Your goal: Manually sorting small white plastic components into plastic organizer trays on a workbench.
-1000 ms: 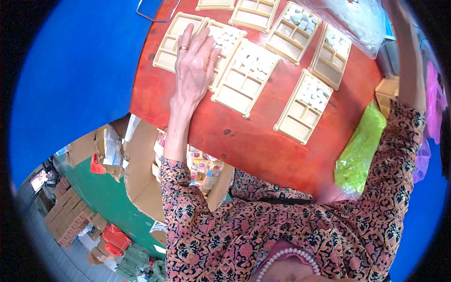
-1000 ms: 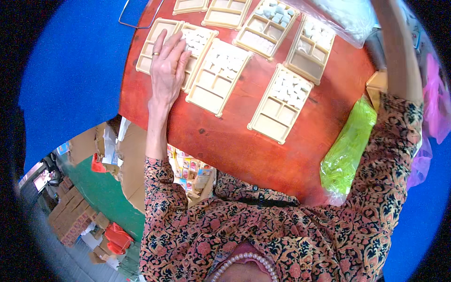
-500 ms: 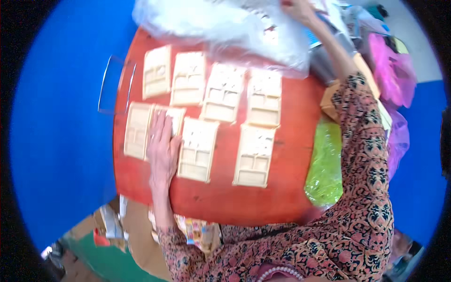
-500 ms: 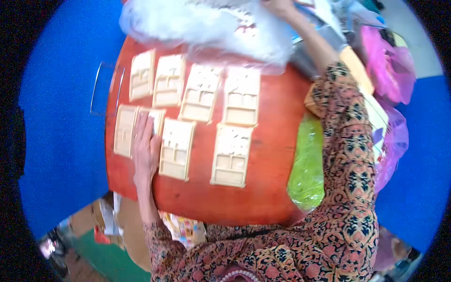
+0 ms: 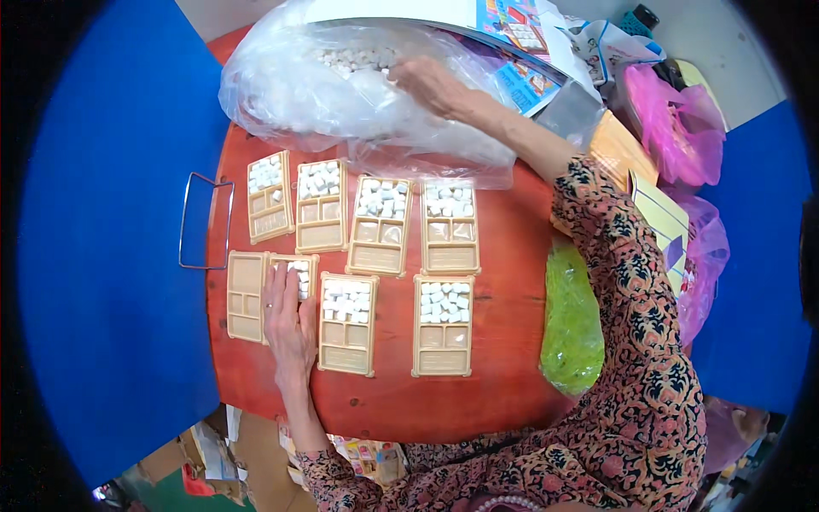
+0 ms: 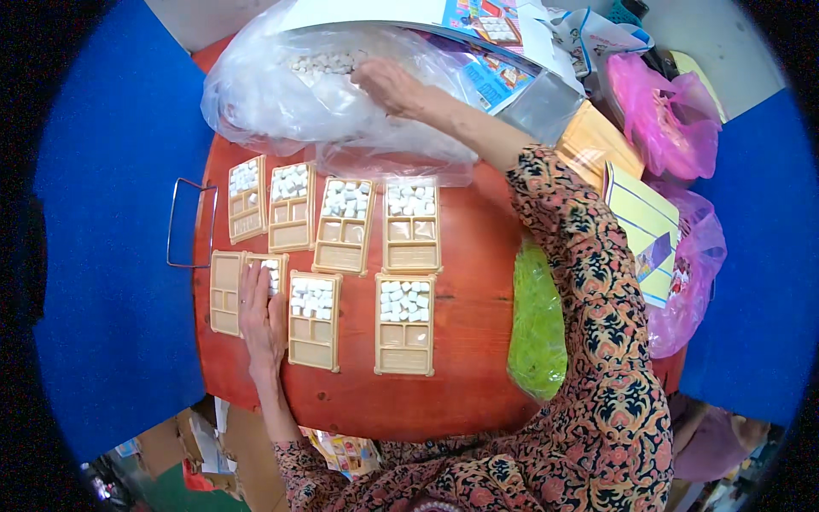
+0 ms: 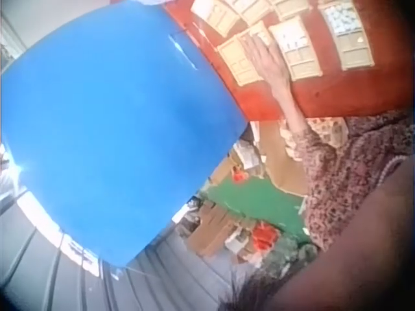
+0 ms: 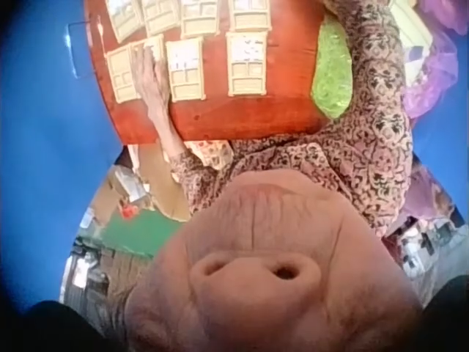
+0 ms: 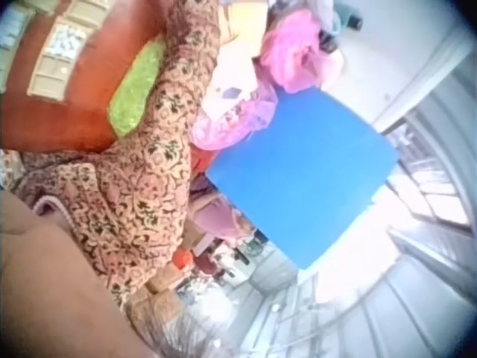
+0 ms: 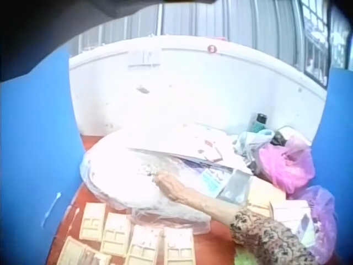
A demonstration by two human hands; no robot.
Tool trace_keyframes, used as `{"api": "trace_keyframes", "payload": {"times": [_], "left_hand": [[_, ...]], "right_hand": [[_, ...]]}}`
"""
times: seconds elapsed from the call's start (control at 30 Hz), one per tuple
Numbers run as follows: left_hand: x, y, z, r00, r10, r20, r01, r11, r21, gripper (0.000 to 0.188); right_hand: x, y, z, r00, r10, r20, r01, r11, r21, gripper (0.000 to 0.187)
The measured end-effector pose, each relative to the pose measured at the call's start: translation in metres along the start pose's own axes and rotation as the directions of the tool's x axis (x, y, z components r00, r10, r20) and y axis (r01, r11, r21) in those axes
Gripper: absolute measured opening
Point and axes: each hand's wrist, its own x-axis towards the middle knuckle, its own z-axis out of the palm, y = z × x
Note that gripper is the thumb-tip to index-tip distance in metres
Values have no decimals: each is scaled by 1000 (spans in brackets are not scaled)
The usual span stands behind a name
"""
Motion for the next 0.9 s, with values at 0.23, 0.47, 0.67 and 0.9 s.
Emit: {"api": "trace_keyframes", "payload": {"times": [0.23,0.47,0.67,0.9], "left_hand": [[-9,-14,2,998,-51,22,51,998,-21,41],[-5,-15,10,998,-50,35,52,997,-55,42],[-28,-33,24,993,-106,52,109,993,-46,41],[-35,-41,25,994,3,-111,-17,992,-123,35]], "right_hand": [[19,10,62,915,368,167,-338,924,-181,48],[50,61,112,912,280,-302,-347,917,-198,46],[48,57,147,899,438,9,-411,851,-327,26],[19,79,103,876,-89,-473,11,986,-165,29]]}}
